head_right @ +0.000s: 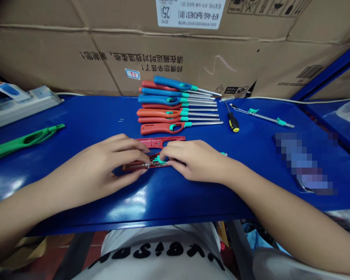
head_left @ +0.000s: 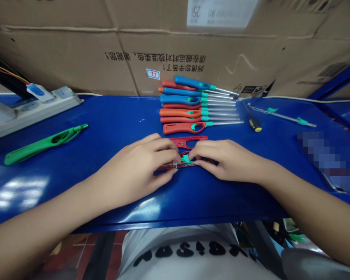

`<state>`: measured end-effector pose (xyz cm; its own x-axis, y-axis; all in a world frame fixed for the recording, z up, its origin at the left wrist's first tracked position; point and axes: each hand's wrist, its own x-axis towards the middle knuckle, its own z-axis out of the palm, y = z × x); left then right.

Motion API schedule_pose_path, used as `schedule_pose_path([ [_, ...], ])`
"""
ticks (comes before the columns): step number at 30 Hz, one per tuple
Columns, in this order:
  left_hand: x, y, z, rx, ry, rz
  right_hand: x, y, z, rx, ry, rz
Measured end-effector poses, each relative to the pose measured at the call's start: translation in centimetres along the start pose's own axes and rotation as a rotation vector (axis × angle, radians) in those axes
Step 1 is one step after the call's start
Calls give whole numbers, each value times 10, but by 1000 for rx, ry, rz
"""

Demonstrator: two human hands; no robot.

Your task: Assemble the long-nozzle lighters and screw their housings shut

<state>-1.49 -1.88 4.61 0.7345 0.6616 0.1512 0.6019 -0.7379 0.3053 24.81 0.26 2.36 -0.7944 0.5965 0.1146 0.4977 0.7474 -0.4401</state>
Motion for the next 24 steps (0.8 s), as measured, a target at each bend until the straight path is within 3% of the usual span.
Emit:
schedule_pose_path([
  [11, 0, -1, 17, -12, -26, 51, 1, -1, 2, -15, 25, -18],
  [17, 1, 0, 13, -49, -22, 30, 2, 11, 4, -24, 260, 50],
  [24, 6, -13, 0, 39, 99, -106, 1, 31, 7, -86, 249, 152],
])
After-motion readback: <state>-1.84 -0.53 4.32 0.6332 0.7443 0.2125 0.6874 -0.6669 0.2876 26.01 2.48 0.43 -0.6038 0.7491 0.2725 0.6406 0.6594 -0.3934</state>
